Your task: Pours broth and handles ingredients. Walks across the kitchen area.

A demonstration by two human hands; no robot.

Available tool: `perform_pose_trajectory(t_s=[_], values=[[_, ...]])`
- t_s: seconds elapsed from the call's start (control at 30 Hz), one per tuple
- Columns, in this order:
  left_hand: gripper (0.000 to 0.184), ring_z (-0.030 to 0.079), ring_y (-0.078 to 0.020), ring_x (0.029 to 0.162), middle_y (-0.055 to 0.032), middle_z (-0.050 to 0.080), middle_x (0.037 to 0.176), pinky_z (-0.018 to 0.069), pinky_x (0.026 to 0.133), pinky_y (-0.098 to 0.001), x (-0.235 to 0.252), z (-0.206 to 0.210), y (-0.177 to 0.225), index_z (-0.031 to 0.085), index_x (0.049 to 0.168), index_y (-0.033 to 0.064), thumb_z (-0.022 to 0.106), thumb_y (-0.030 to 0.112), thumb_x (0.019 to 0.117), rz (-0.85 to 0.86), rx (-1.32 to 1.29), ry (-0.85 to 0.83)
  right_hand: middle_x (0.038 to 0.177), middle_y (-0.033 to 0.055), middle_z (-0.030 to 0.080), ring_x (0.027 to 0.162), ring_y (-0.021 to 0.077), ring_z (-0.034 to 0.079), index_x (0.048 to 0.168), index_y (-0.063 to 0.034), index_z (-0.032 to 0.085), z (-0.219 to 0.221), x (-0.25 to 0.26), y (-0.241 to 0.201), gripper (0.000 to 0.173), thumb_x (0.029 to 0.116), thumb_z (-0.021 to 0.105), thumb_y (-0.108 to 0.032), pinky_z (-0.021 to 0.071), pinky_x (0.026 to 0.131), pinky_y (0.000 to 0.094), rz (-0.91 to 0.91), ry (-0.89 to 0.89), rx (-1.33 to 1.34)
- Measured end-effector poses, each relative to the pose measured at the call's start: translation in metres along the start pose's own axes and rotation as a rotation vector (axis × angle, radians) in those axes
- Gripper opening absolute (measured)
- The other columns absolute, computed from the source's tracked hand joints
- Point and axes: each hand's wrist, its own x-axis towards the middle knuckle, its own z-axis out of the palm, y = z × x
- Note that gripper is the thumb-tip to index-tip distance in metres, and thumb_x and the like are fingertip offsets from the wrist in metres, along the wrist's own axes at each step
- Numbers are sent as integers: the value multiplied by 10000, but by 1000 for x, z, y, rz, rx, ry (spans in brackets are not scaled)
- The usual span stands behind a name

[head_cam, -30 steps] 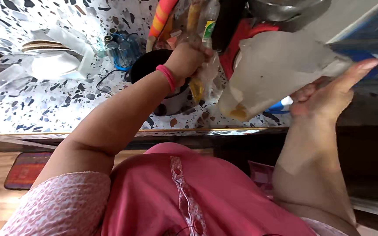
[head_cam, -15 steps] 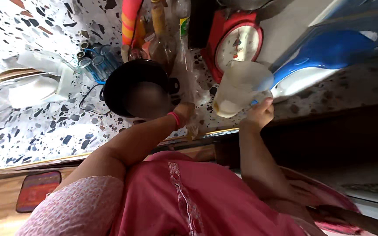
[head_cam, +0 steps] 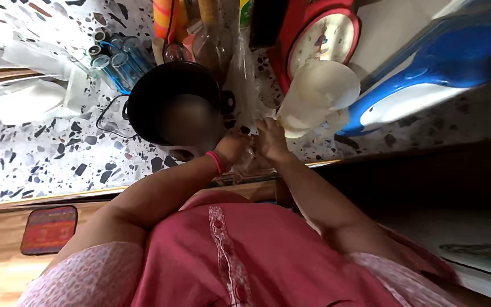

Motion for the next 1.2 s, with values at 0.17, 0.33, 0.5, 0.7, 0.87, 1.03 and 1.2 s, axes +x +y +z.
perform_pose_trajectory(t_s=[0.17,0.33,0.5,0.7,0.87,1.03,1.2], values=[[307,568,-143,736,-102,629,945,503,666,-333,-27,-11,-3,601,1292,46,483,220,1069,5,-1,-21,1354,371,531,1306,524,491,1185,145,640,6,50,-4,262,965,561,25,395,1049,662,51,-307,-466],[311,565,-130,736,-98,635,950,499,674,-319,-34,-18,-9,605,1308,38,487,187,1062,15,-62,-20,1272,392,584,1270,573,500,1099,180,662,-46,77,-50,221,907,637,74,320,1089,723,-25,-254,-383],[302,564,-123,707,-78,612,900,498,637,-302,-33,-17,-11,598,1306,37,490,181,1064,6,-112,-21,1183,370,633,1207,585,540,1112,100,685,-145,133,-63,198,933,625,43,344,1026,762,-163,-94,-576],[286,566,-118,683,-68,588,862,516,641,-286,-37,-9,-7,572,1311,28,497,161,1069,21,-140,-111,1172,373,633,1200,618,524,1075,38,712,-223,157,18,178,983,560,23,336,1005,797,-289,-53,-682],[284,574,-116,697,-73,599,886,519,655,-284,-35,-1,-2,577,1311,26,482,149,1073,3,-123,-112,1183,358,640,1236,604,505,1095,41,716,-221,134,68,210,985,539,24,320,1021,789,-190,26,-620],[282,572,-109,722,-72,607,913,516,680,-283,-24,12,-3,585,1300,9,465,122,1072,45,-104,-127,1264,378,603,1277,612,480,1159,33,709,-198,132,82,233,979,567,-9,317,1020,805,27,48,-470],[287,590,-130,781,-99,624,984,524,728,-307,-18,21,-1,576,1313,7,467,128,1076,30,-78,-147,1320,450,514,1321,643,411,1198,196,594,-197,121,68,307,949,616,18,339,1029,781,467,-50,-604]])
